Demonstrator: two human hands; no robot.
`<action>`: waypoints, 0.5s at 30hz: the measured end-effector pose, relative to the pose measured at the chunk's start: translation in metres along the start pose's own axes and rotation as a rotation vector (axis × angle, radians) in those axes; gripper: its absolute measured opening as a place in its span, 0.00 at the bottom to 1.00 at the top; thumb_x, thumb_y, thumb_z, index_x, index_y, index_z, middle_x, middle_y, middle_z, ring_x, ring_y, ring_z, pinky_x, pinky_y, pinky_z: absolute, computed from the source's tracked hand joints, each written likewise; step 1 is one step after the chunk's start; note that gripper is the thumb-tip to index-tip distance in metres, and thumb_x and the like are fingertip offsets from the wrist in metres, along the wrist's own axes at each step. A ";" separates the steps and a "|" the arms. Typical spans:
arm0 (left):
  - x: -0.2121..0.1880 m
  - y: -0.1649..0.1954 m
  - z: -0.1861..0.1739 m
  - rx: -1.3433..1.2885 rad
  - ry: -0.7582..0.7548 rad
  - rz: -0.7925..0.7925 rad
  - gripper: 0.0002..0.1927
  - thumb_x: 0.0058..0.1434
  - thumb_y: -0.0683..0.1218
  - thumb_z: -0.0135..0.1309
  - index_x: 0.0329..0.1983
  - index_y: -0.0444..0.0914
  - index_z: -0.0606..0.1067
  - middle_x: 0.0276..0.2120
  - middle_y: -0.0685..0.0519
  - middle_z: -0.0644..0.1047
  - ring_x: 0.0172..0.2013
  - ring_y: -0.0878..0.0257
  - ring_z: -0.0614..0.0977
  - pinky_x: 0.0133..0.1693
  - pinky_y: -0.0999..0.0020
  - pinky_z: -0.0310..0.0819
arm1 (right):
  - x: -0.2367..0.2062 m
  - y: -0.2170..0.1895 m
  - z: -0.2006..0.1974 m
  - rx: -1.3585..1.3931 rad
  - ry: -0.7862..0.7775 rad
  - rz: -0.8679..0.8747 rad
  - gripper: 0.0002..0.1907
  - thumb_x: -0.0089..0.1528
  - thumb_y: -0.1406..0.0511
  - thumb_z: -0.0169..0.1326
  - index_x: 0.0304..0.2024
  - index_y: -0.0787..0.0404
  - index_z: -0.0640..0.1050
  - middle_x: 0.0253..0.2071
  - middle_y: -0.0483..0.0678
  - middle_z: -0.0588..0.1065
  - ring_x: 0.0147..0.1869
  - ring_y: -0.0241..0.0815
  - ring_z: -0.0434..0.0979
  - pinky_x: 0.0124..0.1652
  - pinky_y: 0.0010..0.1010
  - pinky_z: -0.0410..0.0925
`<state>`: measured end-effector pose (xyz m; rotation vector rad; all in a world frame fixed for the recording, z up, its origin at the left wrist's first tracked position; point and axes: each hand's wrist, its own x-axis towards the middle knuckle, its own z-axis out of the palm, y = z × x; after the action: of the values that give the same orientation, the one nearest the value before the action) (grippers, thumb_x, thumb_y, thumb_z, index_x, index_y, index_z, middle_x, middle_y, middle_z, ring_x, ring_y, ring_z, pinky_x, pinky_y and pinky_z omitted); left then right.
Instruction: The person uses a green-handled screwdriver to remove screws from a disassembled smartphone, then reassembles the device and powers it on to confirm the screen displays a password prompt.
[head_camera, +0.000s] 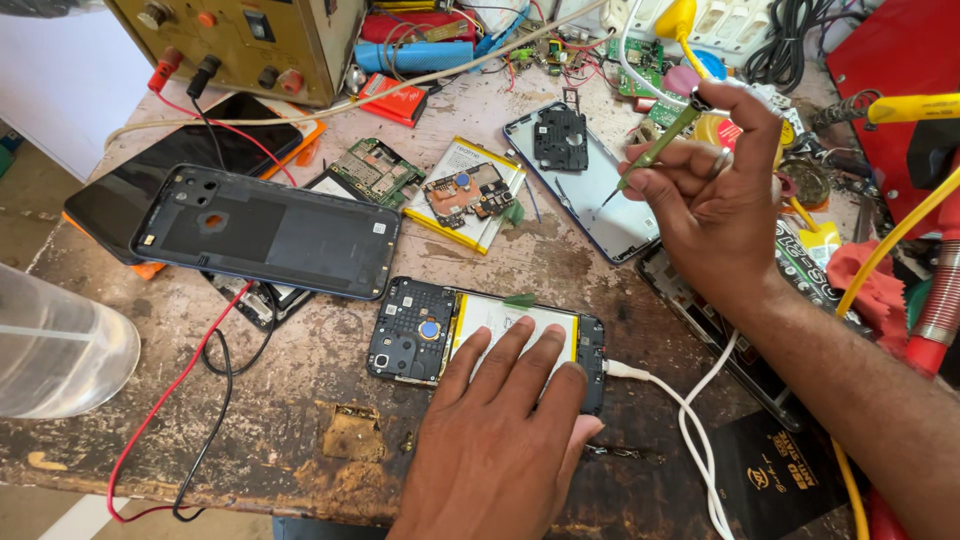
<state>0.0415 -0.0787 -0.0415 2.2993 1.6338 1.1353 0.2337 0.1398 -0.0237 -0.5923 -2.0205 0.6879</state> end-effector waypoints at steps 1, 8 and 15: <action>0.000 0.000 0.000 0.000 0.002 0.002 0.17 0.61 0.54 0.59 0.45 0.38 0.73 0.60 0.41 0.74 0.64 0.43 0.71 0.64 0.40 0.57 | 0.000 0.000 0.000 -0.001 -0.002 0.002 0.33 0.75 0.81 0.51 0.71 0.54 0.49 0.52 0.60 0.77 0.60 0.43 0.81 0.59 0.30 0.77; 0.003 0.002 -0.006 -0.037 0.034 -0.009 0.17 0.58 0.53 0.61 0.45 0.38 0.74 0.59 0.43 0.75 0.64 0.45 0.72 0.63 0.43 0.59 | 0.003 -0.015 -0.003 -0.054 0.010 0.012 0.34 0.76 0.80 0.53 0.71 0.54 0.48 0.51 0.61 0.79 0.58 0.45 0.84 0.57 0.34 0.80; 0.006 0.004 -0.011 -0.027 0.037 -0.008 0.19 0.57 0.52 0.62 0.47 0.37 0.75 0.59 0.43 0.76 0.63 0.46 0.73 0.64 0.46 0.59 | -0.022 -0.067 -0.015 0.196 0.048 0.231 0.36 0.72 0.79 0.54 0.72 0.55 0.49 0.47 0.60 0.78 0.54 0.49 0.84 0.53 0.41 0.82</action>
<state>0.0390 -0.0787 -0.0281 2.2668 1.6290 1.1977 0.2475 0.0806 0.0149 -0.7240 -1.8307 0.9874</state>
